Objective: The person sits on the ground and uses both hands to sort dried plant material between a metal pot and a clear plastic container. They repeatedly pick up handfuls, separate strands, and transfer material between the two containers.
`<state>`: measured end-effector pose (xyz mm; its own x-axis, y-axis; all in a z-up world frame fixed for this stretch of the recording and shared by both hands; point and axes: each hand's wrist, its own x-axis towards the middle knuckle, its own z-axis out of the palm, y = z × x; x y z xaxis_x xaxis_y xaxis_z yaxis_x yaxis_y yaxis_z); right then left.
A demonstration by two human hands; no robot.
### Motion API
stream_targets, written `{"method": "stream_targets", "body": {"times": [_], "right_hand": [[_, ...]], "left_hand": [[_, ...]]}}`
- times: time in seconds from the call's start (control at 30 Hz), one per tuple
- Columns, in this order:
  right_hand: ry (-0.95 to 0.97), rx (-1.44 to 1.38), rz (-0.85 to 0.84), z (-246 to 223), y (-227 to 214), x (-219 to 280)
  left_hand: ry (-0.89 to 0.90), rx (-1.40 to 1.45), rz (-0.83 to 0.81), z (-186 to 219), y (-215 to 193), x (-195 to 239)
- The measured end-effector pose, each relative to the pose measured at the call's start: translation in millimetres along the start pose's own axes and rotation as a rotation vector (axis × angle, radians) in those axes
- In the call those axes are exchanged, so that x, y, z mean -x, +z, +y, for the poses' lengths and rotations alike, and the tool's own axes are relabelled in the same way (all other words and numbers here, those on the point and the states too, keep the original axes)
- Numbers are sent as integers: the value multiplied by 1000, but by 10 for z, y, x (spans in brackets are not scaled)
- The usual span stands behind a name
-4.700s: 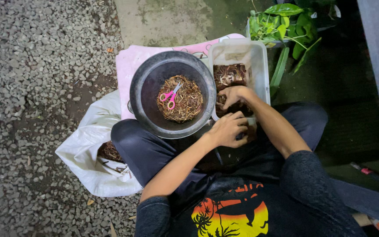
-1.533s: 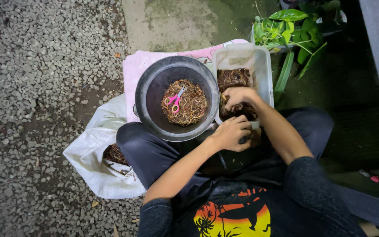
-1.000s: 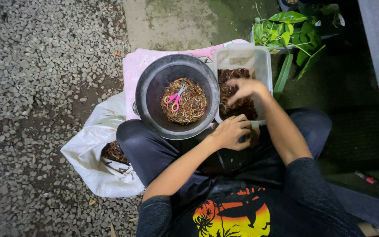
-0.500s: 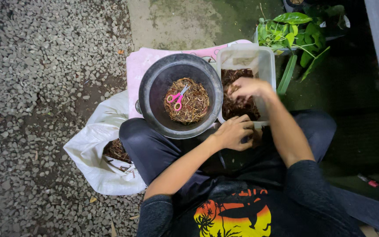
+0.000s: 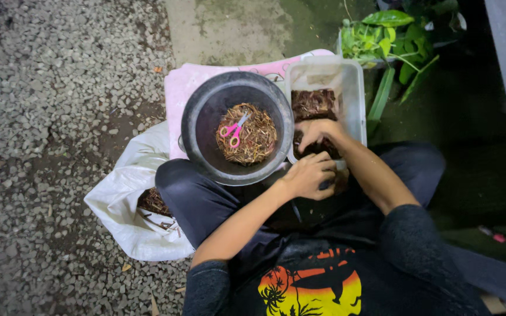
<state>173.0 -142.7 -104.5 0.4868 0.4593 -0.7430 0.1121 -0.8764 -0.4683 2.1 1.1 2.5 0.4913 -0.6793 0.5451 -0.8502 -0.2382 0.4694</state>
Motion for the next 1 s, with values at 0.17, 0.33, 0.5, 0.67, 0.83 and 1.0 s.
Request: {"method": "stream_targets", "body": {"times": [0.17,0.33,0.5,0.67,0.83,1.0], "right_hand": [[-162,160,-109,21,29,-3],[-303,-27,22,-30,-381,420],[-165,-212,347,-177,-718,1047],[-120,-627,279,-325,-820,1289],[-136,-603,273,-48,-798,1120],[-75,-212,434,364,-634,404]], "left_hand": [[-1,22,23,-1,36,12],[-24,12,-11,-27,44,20],[-37,12,-14,-10,45,27],[-42,56,-8,0,6,19],[-37,45,-4,12,17,23],[-55,45,-29,6,22,12]]}}
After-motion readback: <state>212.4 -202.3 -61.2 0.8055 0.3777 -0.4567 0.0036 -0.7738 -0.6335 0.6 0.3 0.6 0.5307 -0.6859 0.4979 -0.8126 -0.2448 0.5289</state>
